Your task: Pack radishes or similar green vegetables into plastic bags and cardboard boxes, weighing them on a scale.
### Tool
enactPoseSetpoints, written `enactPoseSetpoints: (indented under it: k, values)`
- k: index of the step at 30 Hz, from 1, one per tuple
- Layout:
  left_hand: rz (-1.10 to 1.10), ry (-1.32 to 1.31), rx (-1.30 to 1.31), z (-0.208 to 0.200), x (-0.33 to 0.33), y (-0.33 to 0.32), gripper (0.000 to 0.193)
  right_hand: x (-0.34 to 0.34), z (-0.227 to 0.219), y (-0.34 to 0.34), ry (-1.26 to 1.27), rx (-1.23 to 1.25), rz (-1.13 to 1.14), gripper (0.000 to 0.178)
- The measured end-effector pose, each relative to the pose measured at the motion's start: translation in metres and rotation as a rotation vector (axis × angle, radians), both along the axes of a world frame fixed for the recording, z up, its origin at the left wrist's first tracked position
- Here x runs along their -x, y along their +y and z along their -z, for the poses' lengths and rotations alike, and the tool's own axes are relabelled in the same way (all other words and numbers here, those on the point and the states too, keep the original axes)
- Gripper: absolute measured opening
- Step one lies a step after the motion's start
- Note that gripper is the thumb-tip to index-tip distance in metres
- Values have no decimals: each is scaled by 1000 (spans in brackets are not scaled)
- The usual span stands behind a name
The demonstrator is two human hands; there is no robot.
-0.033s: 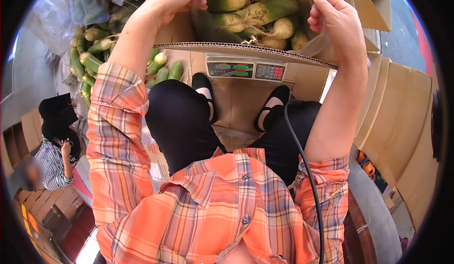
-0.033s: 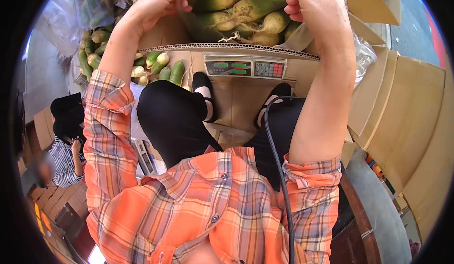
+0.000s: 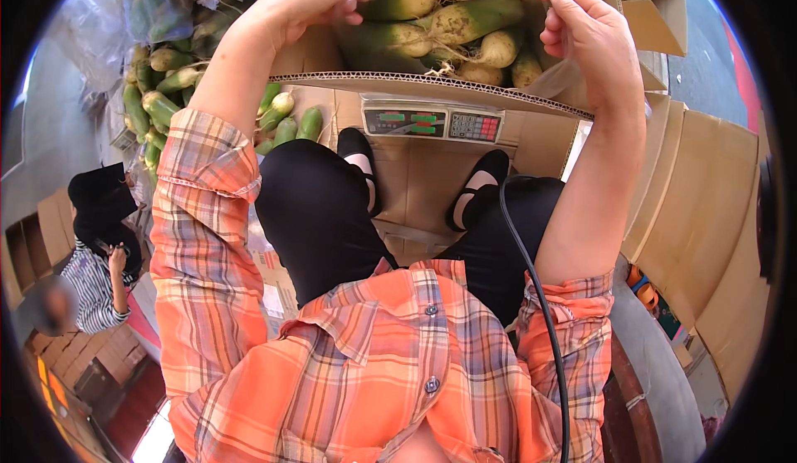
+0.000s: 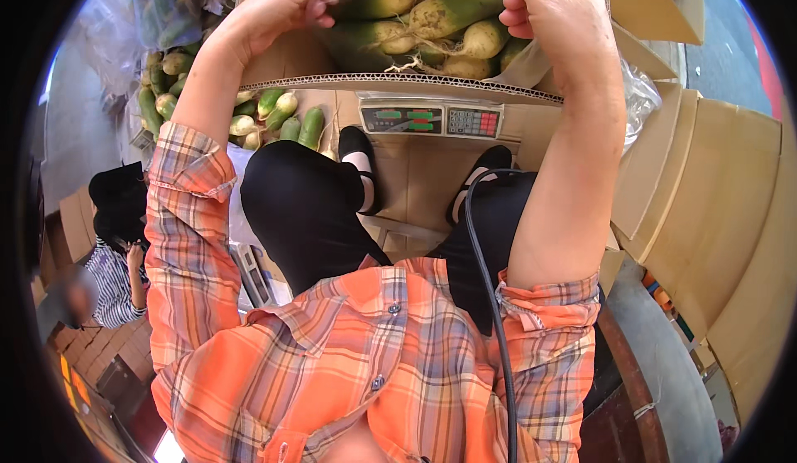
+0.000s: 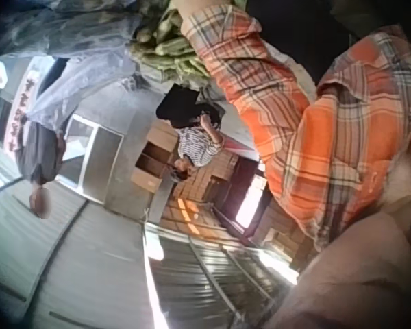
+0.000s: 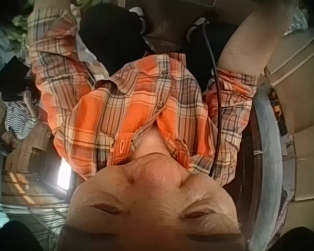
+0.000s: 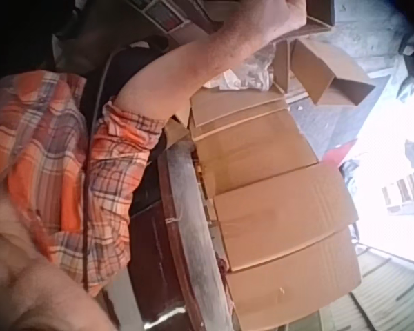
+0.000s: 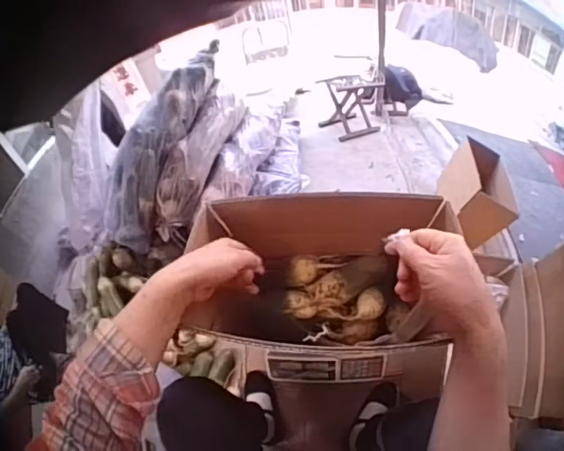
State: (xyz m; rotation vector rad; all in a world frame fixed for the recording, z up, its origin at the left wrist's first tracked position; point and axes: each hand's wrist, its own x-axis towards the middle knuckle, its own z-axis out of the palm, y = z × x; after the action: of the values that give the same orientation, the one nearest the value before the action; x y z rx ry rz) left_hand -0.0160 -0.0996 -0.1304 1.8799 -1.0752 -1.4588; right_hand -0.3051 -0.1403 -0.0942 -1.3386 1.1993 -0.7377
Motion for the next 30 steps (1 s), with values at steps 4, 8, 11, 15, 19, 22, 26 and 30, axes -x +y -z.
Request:
enactPoseSetpoints:
  k: [4, 8, 11, 15, 19, 22, 26, 30]
  values:
    - [289, -498, -180, -10, 7, 9, 34, -6, 4, 0, -75, -102, -47, 23]
    - [112, -298, 27, -21, 5, 18, 28, -2, 3, -6, -218, -147, -120, 21]
    - [-119, 37, 189, -30, 6, 30, 23, -3, -2, -6, -385, -167, 21, 23]
    - [-257, 294, 365, -32, 5, 40, 23, -3, -15, -8, -452, -163, 99, 27]
    - [-295, 382, 432, -37, 9, 42, 24, -9, -21, -7, -528, -130, 64, 21]
    - [-266, 423, 398, -34, 12, 42, 24, -15, -23, -6, -505, -141, 56, 20]
    - [-227, 447, 381, -37, 11, 39, 23, -25, -27, -5, -495, -146, -7, 22]
    - [-83, 373, 285, -46, 22, 35, 22, -38, -18, -9, -420, -207, -163, 30]
